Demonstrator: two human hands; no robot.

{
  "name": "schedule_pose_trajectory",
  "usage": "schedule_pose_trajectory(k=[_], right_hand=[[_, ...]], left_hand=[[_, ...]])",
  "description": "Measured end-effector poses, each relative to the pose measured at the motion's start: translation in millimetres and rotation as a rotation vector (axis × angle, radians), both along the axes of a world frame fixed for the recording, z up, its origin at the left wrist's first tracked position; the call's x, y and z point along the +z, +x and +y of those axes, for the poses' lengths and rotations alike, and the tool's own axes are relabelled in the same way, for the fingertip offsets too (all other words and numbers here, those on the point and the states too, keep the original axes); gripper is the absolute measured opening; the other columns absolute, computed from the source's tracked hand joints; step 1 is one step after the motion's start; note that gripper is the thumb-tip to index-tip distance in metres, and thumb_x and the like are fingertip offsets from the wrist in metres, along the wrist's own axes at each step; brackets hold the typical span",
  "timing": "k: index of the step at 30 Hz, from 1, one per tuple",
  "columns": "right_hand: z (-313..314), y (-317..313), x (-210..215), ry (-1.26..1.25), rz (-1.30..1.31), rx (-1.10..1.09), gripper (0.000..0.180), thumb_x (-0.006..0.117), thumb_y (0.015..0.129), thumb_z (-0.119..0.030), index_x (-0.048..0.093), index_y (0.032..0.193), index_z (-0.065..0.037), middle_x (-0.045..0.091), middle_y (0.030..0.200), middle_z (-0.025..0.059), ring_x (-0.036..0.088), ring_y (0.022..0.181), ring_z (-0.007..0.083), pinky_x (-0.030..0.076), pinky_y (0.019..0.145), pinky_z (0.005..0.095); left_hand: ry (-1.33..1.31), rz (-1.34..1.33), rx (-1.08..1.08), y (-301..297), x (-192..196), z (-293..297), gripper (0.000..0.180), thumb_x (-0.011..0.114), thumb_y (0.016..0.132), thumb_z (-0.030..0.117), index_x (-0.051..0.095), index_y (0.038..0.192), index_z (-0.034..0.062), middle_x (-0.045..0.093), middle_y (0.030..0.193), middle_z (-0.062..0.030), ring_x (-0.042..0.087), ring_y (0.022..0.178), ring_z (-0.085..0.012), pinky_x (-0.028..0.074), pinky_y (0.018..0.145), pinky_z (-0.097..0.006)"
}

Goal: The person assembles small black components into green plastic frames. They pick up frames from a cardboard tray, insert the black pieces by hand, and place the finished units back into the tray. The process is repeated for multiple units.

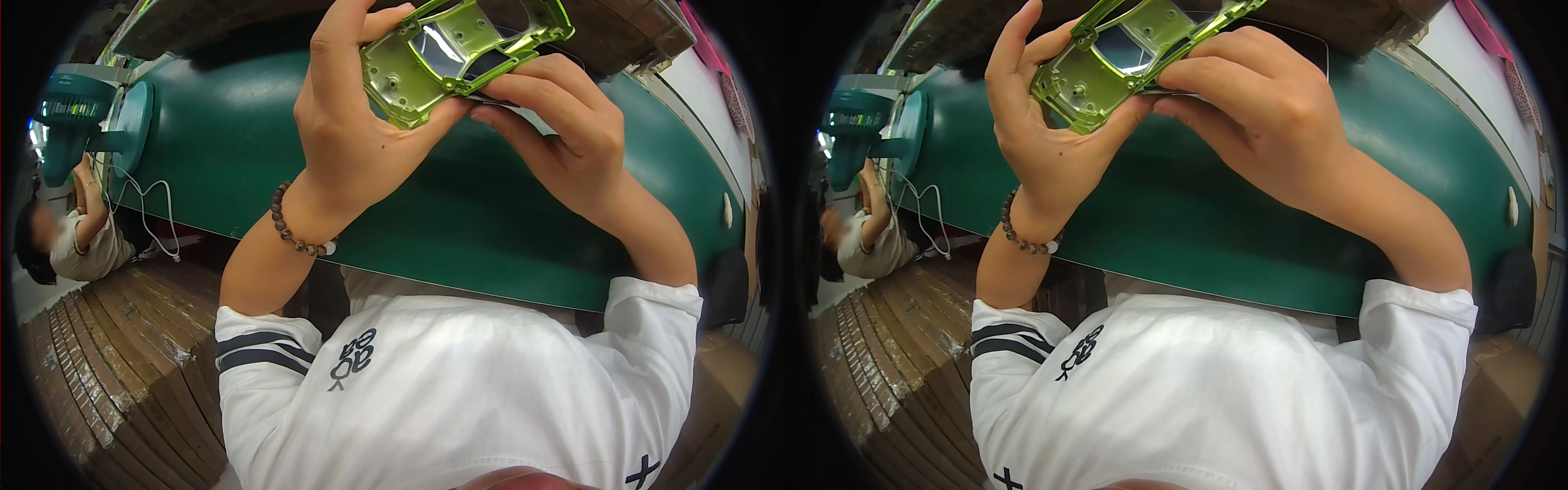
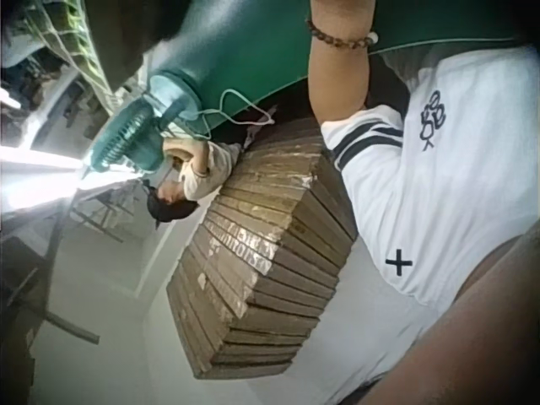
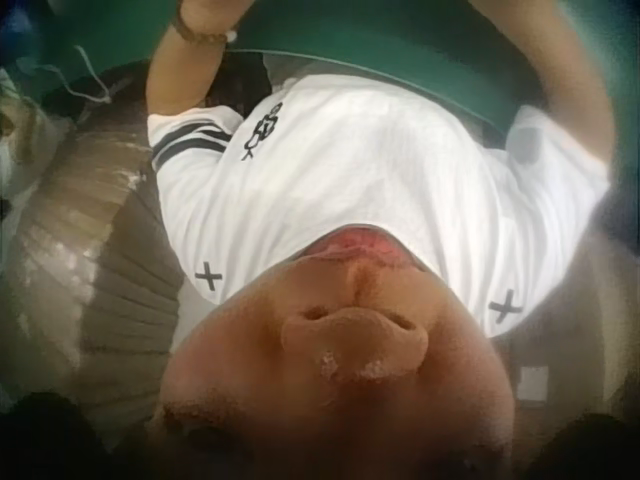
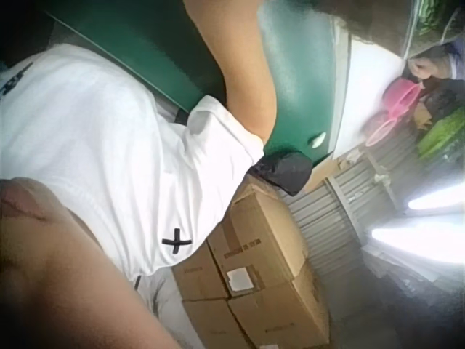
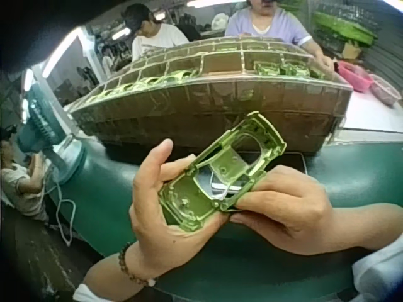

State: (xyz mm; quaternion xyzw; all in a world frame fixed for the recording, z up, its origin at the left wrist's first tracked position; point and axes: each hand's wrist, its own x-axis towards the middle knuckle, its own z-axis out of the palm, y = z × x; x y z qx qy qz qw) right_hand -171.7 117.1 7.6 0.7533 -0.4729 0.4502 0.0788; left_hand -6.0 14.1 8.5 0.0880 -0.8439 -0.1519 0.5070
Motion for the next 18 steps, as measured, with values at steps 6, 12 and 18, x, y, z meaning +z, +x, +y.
schedule_pose_trajectory(k=[6, 12, 18], right_hand=[[2.6, 2.3, 0.2, -0.023, 0.001, -0.005, 0.023, 0.076, 0.066, -0.001, 0.067, 0.088, -0.002, 0.064, 0.081, 0.0102, 0.060, 0.069, 0.0247, 0.049, 0.059, 0.0321], [6.9, 7.2, -6.1, -0.048, -0.013, 0.008, 0.024, 0.075, 0.065, 0.002, 0.067, 0.087, 0.000, 0.063, 0.078, 0.0099, 0.059, 0.066, 0.0229, 0.047, 0.055, 0.0307], [-1.2, 7.8, -3.5, -0.076, -0.054, 0.010, 0.025, 0.076, 0.066, -0.002, 0.066, 0.089, -0.001, 0.063, 0.082, 0.0099, 0.059, 0.069, 0.0235, 0.047, 0.058, 0.0307]], left_hand=[[0.045, -0.047, -0.008, 2.0, 3.7, 1.4, 0.091, 0.087, 0.061, 0.014, 0.035, 0.134, -0.0050, 0.064, 0.104, -0.0210, 0.067, 0.091, -0.0250, 0.054, 0.075, -0.031], [0.087, -0.036, -0.042, 2.7, 1.7, 0.7, 0.091, 0.085, 0.062, 0.013, 0.034, 0.135, -0.0048, 0.063, 0.107, -0.0219, 0.067, 0.090, -0.0248, 0.055, 0.074, -0.030], [0.047, -0.005, -0.098, 3.7, 3.1, -8.8, 0.099, 0.085, 0.064, 0.013, 0.023, 0.140, -0.0028, 0.062, 0.106, -0.0212, 0.066, 0.093, -0.0265, 0.054, 0.080, -0.032]])
